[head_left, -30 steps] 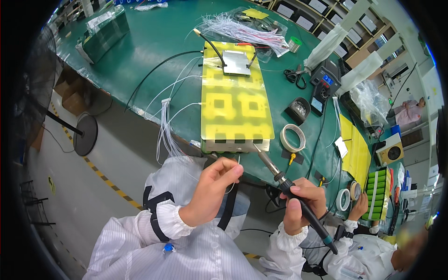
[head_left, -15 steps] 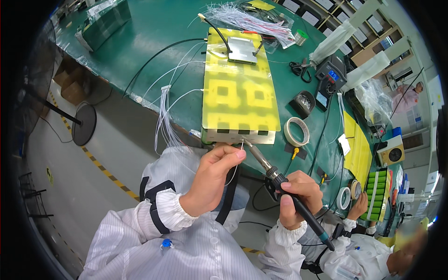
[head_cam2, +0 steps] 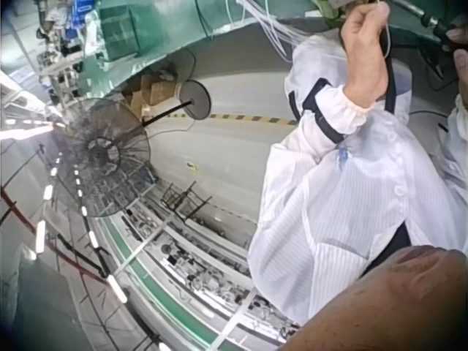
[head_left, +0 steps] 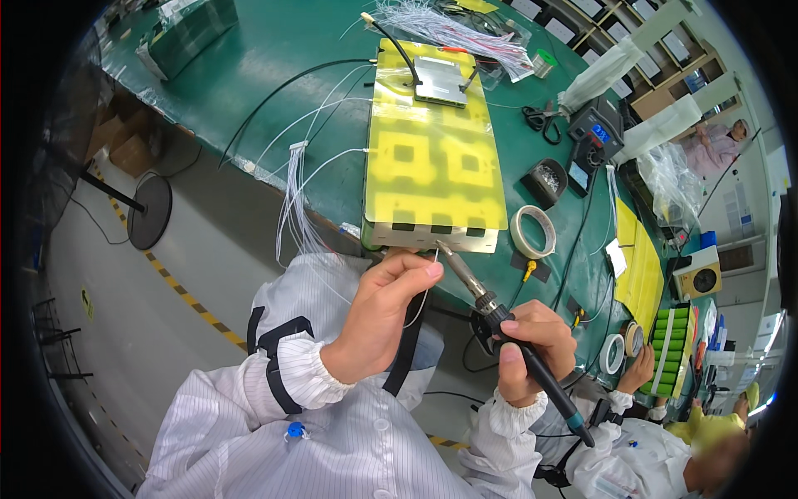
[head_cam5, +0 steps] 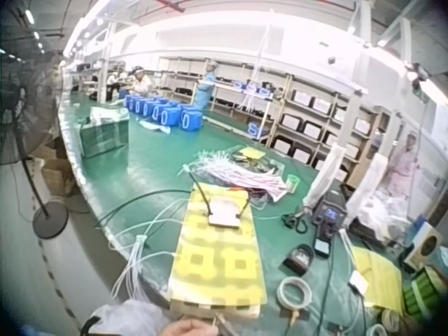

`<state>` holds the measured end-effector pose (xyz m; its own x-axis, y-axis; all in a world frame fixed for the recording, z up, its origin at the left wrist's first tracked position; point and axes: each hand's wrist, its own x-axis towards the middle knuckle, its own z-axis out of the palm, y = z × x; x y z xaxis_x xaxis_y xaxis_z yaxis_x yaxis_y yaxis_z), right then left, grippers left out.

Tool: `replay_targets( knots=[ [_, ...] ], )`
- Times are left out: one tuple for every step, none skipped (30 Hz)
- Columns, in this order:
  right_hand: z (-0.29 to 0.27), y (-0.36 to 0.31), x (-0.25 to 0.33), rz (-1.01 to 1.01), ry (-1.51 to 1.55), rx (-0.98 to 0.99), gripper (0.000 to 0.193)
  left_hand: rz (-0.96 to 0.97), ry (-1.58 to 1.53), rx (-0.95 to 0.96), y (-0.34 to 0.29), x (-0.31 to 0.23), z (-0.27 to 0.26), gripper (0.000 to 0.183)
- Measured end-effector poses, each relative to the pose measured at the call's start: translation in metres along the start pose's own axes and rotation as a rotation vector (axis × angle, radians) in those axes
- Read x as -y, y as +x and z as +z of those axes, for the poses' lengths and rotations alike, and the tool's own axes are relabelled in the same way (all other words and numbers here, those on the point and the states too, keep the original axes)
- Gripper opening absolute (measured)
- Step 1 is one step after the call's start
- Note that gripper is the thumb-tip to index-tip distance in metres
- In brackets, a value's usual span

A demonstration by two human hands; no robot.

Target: Soldering wires and connectors onto a lithium-ion battery pack assembly.

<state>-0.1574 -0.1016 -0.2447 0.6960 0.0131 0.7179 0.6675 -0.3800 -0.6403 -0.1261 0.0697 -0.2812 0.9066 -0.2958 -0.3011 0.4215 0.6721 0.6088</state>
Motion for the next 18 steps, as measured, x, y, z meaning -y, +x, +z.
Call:
replay_targets(
  knots=[
    [0.0001,-0.0003,-0.0009,-0.002,0.007,-0.007,0.015,0.000,-0.001,0.000,0.0002,0.0001,-0.0003,0.006],
    [0.0001,-0.0006,-0.0014,-0.001,0.008,-0.006,0.015,0.000,-0.002,-0.001,0.0005,0.0005,-0.0007,0.006],
    [0.0000,-0.0010,-0.0019,0.003,0.016,-0.005,0.015,0.009,0.000,0.001,0.0008,0.0010,-0.0013,0.006],
    [-0.0003,-0.0010,-0.0018,0.007,0.022,-0.005,0.015,0.017,0.002,0.006,0.0009,0.0013,-0.0013,0.006],
    [-0.0006,-0.0009,-0.0016,0.008,0.022,-0.004,0.015,0.017,0.001,0.006,0.0008,0.0012,-0.0010,0.006],
    [-0.0007,-0.0006,-0.0015,0.010,0.027,-0.007,0.015,0.015,0.003,0.003,0.0006,0.0010,-0.0006,0.006],
    [-0.0008,-0.0005,-0.0015,0.012,0.032,-0.010,0.015,0.014,0.005,0.000,0.0005,0.0008,-0.0004,0.005],
    [-0.0007,-0.0010,-0.0014,0.012,0.032,-0.009,0.015,0.013,0.004,-0.001,0.0004,0.0006,-0.0002,0.005],
    [-0.0005,-0.0019,-0.0014,0.029,0.035,-0.016,0.016,0.012,0.004,0.002,0.0004,0.0003,-0.0002,0.005],
    [-0.0004,-0.0027,-0.0015,0.046,0.039,-0.023,0.016,0.011,0.003,0.005,0.0004,0.0003,-0.0003,0.005],
    [-0.0003,-0.0031,-0.0016,0.046,0.040,-0.022,0.016,0.012,0.002,0.004,0.0005,0.0004,-0.0005,0.005],
    [-0.0002,-0.0034,-0.0017,0.057,0.048,-0.033,0.016,0.011,0.003,0.004,0.0006,0.0006,-0.0006,0.005],
    [0.0000,-0.0034,-0.0018,0.067,0.057,-0.045,0.017,0.010,0.002,0.004,0.0008,0.0006,-0.0007,0.005],
    [-0.0001,-0.0034,-0.0017,0.067,0.058,-0.043,0.017,0.011,0.002,0.003,0.0007,0.0001,-0.0005,0.005],
    [-0.0006,-0.0034,-0.0014,0.076,0.062,-0.043,0.017,0.008,0.003,-0.004,0.0004,-0.0005,0.0000,0.005],
    [-0.0010,-0.0035,-0.0014,0.085,0.065,-0.042,0.018,0.005,0.004,-0.011,0.0003,-0.0007,0.0002,0.005],
    [-0.0009,-0.0036,-0.0018,0.085,0.065,-0.041,0.018,0.005,0.003,-0.012,0.0005,-0.0004,0.0001,0.005],
    [-0.0009,-0.0038,-0.0022,0.088,0.074,-0.041,0.018,0.002,0.000,-0.014,0.0007,-0.0001,0.0000,0.005]
  ],
)
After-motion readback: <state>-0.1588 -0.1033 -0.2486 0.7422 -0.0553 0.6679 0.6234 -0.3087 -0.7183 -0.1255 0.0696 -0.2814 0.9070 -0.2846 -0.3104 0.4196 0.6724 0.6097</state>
